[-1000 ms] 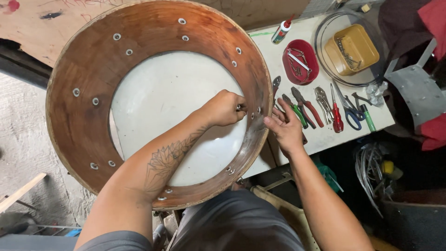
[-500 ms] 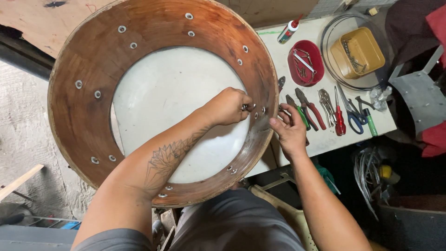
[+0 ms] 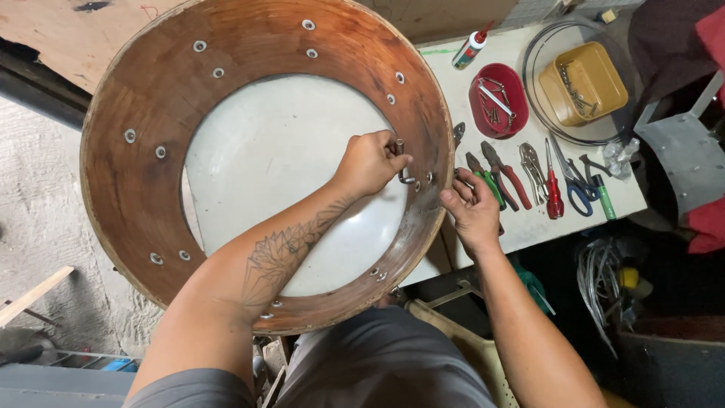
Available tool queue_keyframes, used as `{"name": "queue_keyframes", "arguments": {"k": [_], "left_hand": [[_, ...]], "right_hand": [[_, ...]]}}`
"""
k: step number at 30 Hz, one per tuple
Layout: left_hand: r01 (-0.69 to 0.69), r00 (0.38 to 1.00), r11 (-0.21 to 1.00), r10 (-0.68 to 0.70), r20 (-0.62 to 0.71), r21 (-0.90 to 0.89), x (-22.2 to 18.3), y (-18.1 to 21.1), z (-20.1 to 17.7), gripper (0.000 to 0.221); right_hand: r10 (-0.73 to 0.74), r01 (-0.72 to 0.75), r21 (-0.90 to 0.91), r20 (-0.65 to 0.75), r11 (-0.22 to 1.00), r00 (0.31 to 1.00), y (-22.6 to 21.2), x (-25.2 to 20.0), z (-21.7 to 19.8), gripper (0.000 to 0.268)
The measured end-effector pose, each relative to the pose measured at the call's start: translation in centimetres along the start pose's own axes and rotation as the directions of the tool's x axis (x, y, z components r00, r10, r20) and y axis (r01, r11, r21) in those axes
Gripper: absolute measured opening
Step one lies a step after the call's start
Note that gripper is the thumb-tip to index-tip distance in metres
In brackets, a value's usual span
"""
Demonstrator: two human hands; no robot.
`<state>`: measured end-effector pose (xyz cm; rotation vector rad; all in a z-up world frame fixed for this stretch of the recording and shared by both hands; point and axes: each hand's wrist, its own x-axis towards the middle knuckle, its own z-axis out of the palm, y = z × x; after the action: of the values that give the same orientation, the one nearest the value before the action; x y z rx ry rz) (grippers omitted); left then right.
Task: Disassembling hardware from a wooden drum shell using a screwdriver and pliers
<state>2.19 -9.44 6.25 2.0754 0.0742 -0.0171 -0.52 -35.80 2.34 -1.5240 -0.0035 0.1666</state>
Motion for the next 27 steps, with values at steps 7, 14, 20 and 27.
{"name": "queue_keyframes", "arguments": {"k": [7, 14, 20, 27], "left_hand": [[0.112, 0.993, 0.989, -0.116, -0.035, -0.092, 0.5, -0.5, 1.3, 0.024], [0.206, 0.977, 0.912, -0.170, 0.129, -0.356, 2.3, -0.5, 1.5, 0.016], [0.267, 0.955, 0.897, -0.196, 0.223, -0.351, 3.4, 1.2, 0.3, 0.017], [0.341, 0.925, 0.889, -0.259, 0.280, -0.305, 4.4, 3.7, -0.1, 0.027]], "right_hand": [[0.000, -0.001, 0.019, 0.047, 1.000, 0.999, -0.2, 0.6, -0.7, 0.071], [0.032, -0.033, 0.019, 0.063, 0.999, 0.997, 0.3, 0.7, -0.9, 0.072], [0.027, -0.029, 0.039, 0.066, 0.999, 0.997, 1.1, 1.1, -1.2, 0.070], [-0.036, 0.035, 0.002, 0.072, 0.999, 0.997, 1.1, 0.9, -1.1, 0.068]]}}
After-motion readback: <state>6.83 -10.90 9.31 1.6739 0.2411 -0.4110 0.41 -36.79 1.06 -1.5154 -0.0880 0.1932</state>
